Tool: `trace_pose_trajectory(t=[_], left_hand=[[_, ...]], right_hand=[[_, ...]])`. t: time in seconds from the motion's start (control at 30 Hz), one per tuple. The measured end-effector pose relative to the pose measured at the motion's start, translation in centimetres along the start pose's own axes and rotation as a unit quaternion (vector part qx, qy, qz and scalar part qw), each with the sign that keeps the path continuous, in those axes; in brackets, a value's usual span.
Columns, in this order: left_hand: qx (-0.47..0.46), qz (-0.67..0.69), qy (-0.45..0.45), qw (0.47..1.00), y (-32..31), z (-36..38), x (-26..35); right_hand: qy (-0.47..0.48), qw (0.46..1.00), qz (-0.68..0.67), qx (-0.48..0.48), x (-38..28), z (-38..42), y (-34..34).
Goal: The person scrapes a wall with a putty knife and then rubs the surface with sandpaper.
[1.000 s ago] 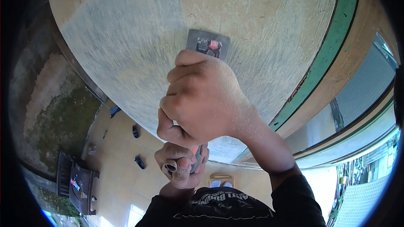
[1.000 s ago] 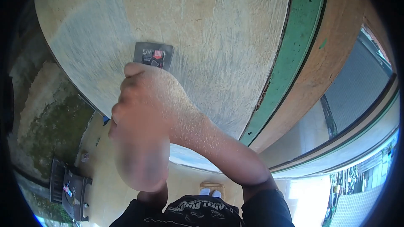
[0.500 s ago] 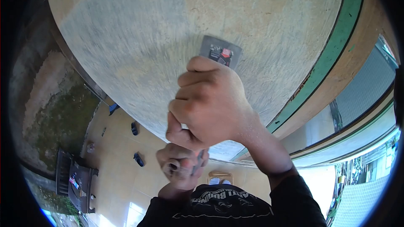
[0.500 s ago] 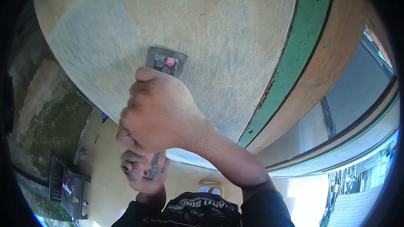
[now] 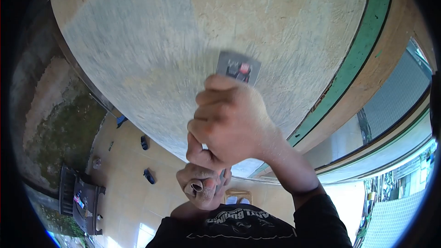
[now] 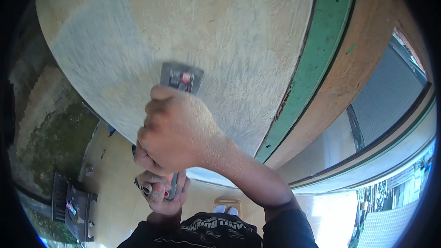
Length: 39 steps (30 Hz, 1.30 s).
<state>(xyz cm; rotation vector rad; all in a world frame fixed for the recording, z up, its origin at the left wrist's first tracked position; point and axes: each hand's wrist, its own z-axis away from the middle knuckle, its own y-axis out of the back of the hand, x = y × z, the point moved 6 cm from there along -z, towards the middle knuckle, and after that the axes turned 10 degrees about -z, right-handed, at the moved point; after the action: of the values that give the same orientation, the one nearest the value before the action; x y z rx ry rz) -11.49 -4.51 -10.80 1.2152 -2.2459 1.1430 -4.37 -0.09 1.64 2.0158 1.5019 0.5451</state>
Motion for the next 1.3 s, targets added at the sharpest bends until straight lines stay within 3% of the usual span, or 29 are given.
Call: trace_pose_trajectory(t=[0.13,0.2,0.33,0.47,0.7,0.8,0.93,1.3], left_hand=[[0.023,0.048,0.020,0.998,-0.8,-0.2,0.6],[-0.008,0.041,0.048,0.998,-1.2,-1.3,0.9],[-0.021,0.039,0.017,0.999,-0.3,-0.2,0.0],[0.032,0.005,-0.013,0.999,-0.6,0.3,-0.4],[-0.021,0.036,0.067,0.997,-2.3,-0.6,1.3],[0.016,0.015,0.114,0.993,-1.8,0.7,1.2],[-0.023,0.063,0.117,0.991,-3.3,-0.5,1.9],[0.003,0.037,0.124,0.992,-2.8,-0.1,2.5]], right_hand=[[0.012,1.000,-0.002,-0.018,0.1,-0.4,0.6],[0.019,1.000,-0.006,-0.011,0.0,-0.9,1.1],[0.011,1.000,0.007,-0.010,-0.2,-0.2,0.5],[0.020,1.000,-0.007,-0.005,0.1,0.5,0.4],[0.021,0.999,-0.039,0.013,-0.5,-0.6,1.8],[0.016,0.999,-0.028,0.002,-0.8,0.2,1.2],[0.031,0.999,-0.010,-0.002,-0.7,-0.6,2.3],[0.040,0.998,-0.052,-0.007,-0.6,-0.6,1.3]])
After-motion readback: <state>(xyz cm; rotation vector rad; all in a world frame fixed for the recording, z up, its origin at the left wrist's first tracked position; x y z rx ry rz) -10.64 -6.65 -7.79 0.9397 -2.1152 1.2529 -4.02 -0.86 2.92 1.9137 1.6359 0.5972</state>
